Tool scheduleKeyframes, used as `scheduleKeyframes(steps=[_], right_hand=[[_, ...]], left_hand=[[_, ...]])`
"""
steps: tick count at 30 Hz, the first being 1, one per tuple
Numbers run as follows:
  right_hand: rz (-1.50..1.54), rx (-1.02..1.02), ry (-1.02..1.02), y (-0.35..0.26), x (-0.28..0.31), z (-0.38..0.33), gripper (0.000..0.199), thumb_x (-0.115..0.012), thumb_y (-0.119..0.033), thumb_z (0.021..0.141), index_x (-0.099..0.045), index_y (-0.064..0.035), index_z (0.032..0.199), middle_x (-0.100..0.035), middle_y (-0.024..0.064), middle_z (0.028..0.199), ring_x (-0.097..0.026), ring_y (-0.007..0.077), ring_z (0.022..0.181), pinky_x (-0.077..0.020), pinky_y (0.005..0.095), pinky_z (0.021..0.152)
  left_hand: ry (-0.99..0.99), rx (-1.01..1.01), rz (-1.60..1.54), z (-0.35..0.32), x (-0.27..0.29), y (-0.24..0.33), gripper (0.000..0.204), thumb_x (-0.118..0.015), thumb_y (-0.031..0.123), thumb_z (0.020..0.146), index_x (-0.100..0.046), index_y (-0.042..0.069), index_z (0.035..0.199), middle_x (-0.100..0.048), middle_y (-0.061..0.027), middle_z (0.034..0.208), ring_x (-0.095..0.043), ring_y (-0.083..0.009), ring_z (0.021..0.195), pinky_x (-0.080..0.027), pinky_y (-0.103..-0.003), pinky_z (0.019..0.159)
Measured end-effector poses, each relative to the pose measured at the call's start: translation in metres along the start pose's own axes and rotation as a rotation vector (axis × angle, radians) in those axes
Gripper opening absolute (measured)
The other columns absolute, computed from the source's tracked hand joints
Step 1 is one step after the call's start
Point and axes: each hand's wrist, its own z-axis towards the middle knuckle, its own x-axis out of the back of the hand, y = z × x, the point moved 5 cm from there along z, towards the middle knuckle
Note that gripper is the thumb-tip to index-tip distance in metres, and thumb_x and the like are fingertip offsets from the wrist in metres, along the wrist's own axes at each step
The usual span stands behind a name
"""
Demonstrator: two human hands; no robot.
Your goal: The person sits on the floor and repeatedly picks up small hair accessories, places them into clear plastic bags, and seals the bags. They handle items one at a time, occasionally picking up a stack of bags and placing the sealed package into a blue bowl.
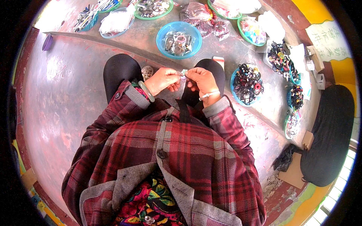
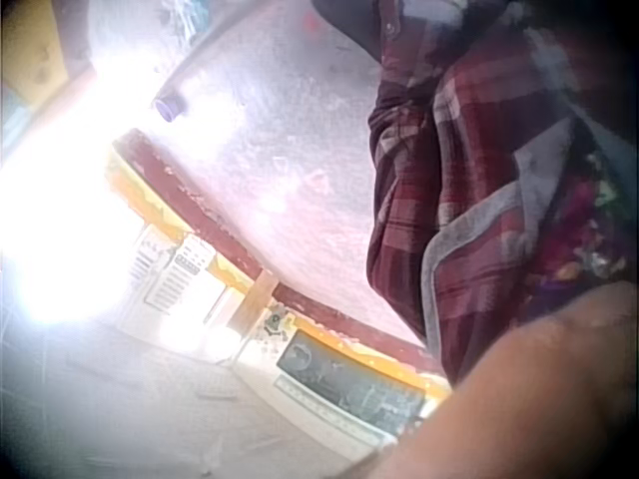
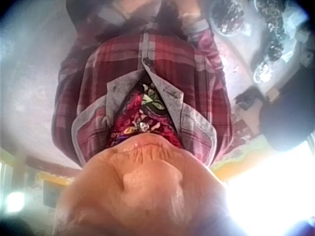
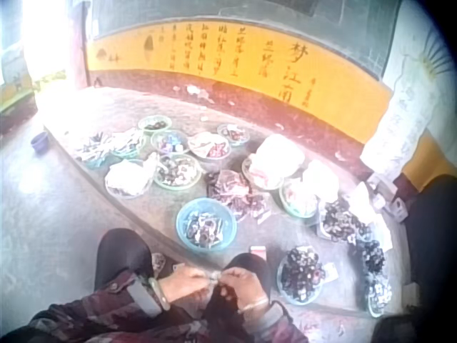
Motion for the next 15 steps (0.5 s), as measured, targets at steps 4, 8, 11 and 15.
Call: scheduleKeyframes(steps=[4, 8, 11, 15], right_hand=[[0.136, -0.027, -0.010, 0.005, 0.005, 0.004, 0.009, -0.061, -0.012, 0.081, -0.058, -0.0042, 0.078, -0.057, 0.0019, 0.066, -0.051, 0.0081, 0.048, -0.0371, 0.0189, 0.040], [0.073, 0.046, 0.021, 0.002, 0.003, 0.001, 0.009, -0.062, -0.012, 0.079, -0.058, -0.0038, 0.077, -0.057, 0.0018, 0.064, -0.051, 0.0079, 0.048, -0.0374, 0.0189, 0.041], [-0.108, 0.143, 0.032, -0.004, -0.003, -0.003, 0.009, -0.062, -0.011, 0.078, -0.059, -0.0029, 0.077, -0.057, 0.0019, 0.063, -0.050, 0.0066, 0.048, -0.0372, 0.0184, 0.041], [-0.402, 0.335, 0.065, -0.007, -0.007, -0.006, 0.010, -0.064, -0.010, 0.074, -0.060, -0.0006, 0.075, -0.059, 0.0031, 0.063, -0.052, 0.0062, 0.052, -0.0396, 0.0198, 0.047]], left_hand=[[0.001, 0.012, -0.019, 0.000, -0.001, 0.000, 0.019, -0.053, 0.019, 0.084, -0.056, 0.001, 0.080, -0.060, -0.0076, 0.072, -0.057, -0.0132, 0.058, -0.047, -0.024, 0.053], [-0.003, 0.036, -0.082, 0.000, -0.001, -0.001, 0.019, -0.052, 0.019, 0.085, -0.056, 0.001, 0.081, -0.060, -0.0076, 0.072, -0.058, -0.0133, 0.060, -0.047, -0.024, 0.053], [0.002, 0.043, -0.182, -0.002, 0.000, 0.001, 0.019, -0.052, 0.020, 0.086, -0.055, 0.002, 0.082, -0.060, -0.0076, 0.072, -0.059, -0.0137, 0.061, -0.047, -0.024, 0.053], [-0.008, 0.025, -0.239, -0.004, 0.001, 0.002, 0.019, -0.051, 0.021, 0.087, -0.055, 0.003, 0.082, -0.061, -0.0074, 0.073, -0.059, -0.0142, 0.063, -0.047, -0.024, 0.053]])
